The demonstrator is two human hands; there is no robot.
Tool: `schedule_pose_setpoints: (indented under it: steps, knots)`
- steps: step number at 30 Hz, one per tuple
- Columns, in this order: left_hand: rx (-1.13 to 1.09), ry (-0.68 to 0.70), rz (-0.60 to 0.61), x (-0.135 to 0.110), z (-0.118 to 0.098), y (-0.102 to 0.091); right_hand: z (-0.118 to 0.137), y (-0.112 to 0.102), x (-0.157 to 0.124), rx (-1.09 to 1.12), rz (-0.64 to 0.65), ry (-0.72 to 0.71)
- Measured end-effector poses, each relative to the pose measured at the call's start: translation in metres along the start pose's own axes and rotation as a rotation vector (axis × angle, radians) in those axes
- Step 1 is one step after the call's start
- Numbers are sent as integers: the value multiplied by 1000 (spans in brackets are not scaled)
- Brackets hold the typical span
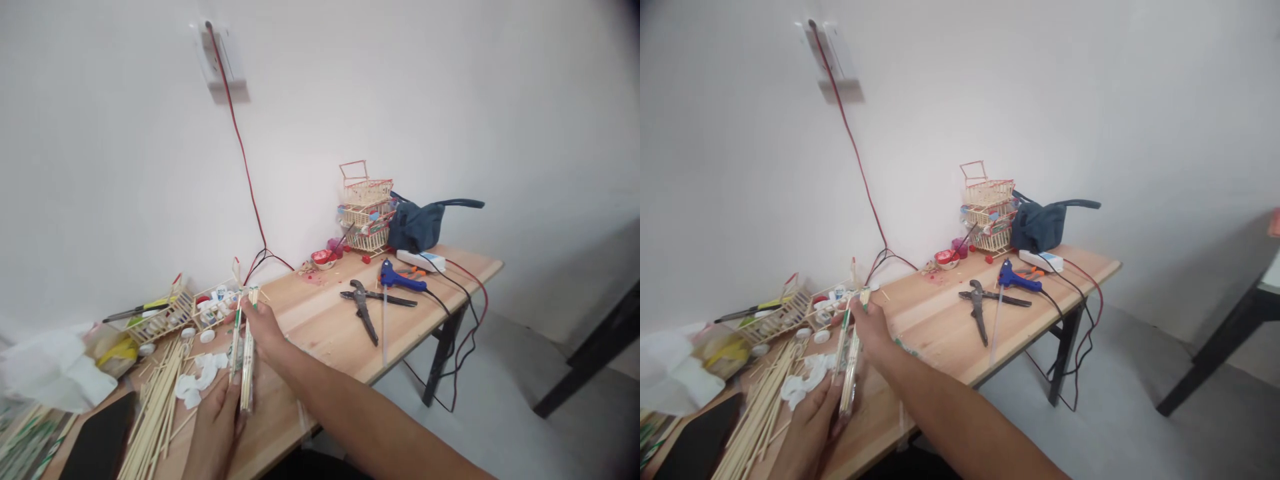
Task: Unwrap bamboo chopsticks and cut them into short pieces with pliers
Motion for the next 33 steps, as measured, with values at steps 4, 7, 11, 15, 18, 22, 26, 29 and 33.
schedule_pose_setpoints:
  steps: [4, 7, 11, 15, 18, 22, 26, 29, 33]
  knots:
    - [101, 89, -22, 4, 6, -9, 5, -1, 4, 53, -77, -8]
    - [243, 180, -153, 2, 8, -13, 7, -3, 7, 85, -169, -62]
    - [366, 220, -192, -3, 10, -10, 8, -3, 8, 146, -103, -95]
    - [413, 246, -244, -3, 14, -5, 6, -2, 6, 139, -79, -46]
    - [419, 269, -294, -2, 16, -2, 5, 0, 3, 89, -43, -59]
    - [425, 291, -332, -3, 12, 2, 0, 2, -4, 37, -14, -58]
    - [446, 324, -409, -5, 0, 7, -8, 11, -15, 26, 146, -24]
    - [453, 343, -404, -6, -10, 5, -11, 16, -20, 37, 219, -23]
    - [411, 325, -426, 1, -20, -20, -4, 16, -22, -33, 263, -15]
Point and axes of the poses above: each hand's wrist, its own x-axis towards the middle knuckle, its own y-axis out of the palm, z = x × y, the point moved 1 cm from there along x, towards the middle knuckle, and after that the axes turned 15 degrees about -y, right-handed, at the moved point
